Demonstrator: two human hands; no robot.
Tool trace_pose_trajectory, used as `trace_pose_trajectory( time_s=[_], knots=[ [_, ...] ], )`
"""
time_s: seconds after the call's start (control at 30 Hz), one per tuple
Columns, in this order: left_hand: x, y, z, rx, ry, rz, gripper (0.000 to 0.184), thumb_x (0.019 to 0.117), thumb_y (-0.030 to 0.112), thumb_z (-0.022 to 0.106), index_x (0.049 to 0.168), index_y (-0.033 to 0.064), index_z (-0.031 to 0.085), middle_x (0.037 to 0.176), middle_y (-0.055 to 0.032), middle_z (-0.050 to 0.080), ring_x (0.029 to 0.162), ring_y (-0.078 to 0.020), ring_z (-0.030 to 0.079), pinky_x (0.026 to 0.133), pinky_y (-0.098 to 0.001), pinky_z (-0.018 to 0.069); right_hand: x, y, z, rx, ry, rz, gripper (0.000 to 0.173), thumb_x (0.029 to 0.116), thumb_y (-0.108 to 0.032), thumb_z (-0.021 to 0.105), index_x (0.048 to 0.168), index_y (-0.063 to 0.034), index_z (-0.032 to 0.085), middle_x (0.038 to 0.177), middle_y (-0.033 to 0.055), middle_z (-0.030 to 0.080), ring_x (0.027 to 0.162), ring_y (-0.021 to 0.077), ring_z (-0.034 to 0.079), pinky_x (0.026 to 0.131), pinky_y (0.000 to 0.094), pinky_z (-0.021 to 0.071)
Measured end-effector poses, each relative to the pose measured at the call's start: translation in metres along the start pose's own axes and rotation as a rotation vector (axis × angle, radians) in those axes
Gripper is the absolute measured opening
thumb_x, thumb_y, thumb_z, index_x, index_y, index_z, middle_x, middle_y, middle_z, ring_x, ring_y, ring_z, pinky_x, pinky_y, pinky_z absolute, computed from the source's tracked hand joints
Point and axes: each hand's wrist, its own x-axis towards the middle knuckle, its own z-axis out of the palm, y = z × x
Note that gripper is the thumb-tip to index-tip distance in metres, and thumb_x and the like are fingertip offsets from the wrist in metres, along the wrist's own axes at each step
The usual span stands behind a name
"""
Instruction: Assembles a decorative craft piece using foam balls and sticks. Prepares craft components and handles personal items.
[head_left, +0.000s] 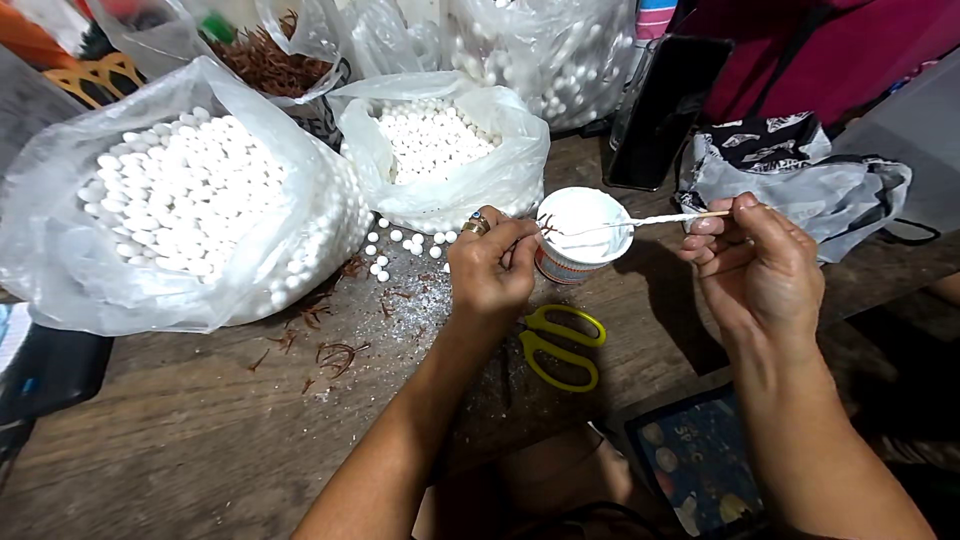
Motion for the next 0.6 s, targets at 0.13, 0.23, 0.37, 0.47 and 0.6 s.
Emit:
trace_pose_trajectory(
  time_s=[0.13, 0.23, 0.37, 0.47, 0.6],
  knots=[
    [-0.0003, 0.0007, 0.0003, -0.010, 0.006, -0.017, 0.010, 0.0856, -0.004, 0.066, 0.087, -0.0062, 0.075, 0.077, -0.0090, 0.061, 0.069, -0.0010, 0.054, 0.064, -0.0101, 0.0439, -0.0007, -0.0002, -0.0009, -0.005, -0.010, -0.009, 0.043, 0.1098, -0.009, 0.028, 0.086, -0.0130, 0.065, 0.070, -0.0049, 0.072, 0.059, 0.0037, 0.068, 0.060, 0.0181, 0.0588],
    [-0.0003, 0.0006, 0.0002, -0.014, 0.004, -0.021, 0.010, 0.0857, -0.004, 0.066, 0.087, -0.0059, 0.076, 0.077, -0.0086, 0.061, 0.069, -0.0009, 0.054, 0.064, -0.0100, 0.0439, -0.0016, -0.0003, -0.0011, 0.000, -0.023, -0.006, 0.044, 0.1095, -0.009, 0.029, 0.086, -0.0133, 0.065, 0.071, -0.0048, 0.072, 0.060, 0.0039, 0.068, 0.061, 0.0184, 0.0590],
    [-0.0007, 0.0006, 0.0007, -0.018, 0.001, -0.023, 0.009, 0.0855, -0.004, 0.067, 0.087, -0.0055, 0.076, 0.077, -0.0083, 0.060, 0.069, -0.0007, 0.053, 0.064, -0.0099, 0.0439, -0.0011, 0.0006, 0.0009, 0.004, -0.020, -0.007, 0.043, 0.1094, -0.009, 0.028, 0.087, -0.0132, 0.065, 0.071, -0.0049, 0.072, 0.061, 0.0038, 0.068, 0.061, 0.0183, 0.0590],
    [-0.0008, 0.0007, 0.0008, -0.017, 0.002, -0.019, 0.009, 0.0853, -0.004, 0.067, 0.087, -0.0054, 0.076, 0.077, -0.0084, 0.060, 0.068, -0.0006, 0.053, 0.064, -0.0100, 0.0440, 0.0009, 0.0015, 0.0009, 0.003, -0.014, -0.006, 0.042, 0.1098, -0.009, 0.029, 0.088, -0.0124, 0.065, 0.072, -0.0043, 0.072, 0.061, 0.0043, 0.068, 0.061, 0.0185, 0.0589],
    [-0.0006, 0.0012, -0.0003, -0.004, 0.001, -0.025, 0.009, 0.0856, -0.004, 0.067, 0.087, -0.0054, 0.076, 0.077, -0.0085, 0.060, 0.069, -0.0011, 0.054, 0.065, -0.0101, 0.0438, 0.0017, 0.0029, -0.0017, -0.006, -0.013, -0.003, 0.042, 0.1099, -0.009, 0.029, 0.088, -0.0127, 0.065, 0.072, -0.0044, 0.073, 0.061, 0.0041, 0.068, 0.061, 0.0183, 0.0586]
  ],
)
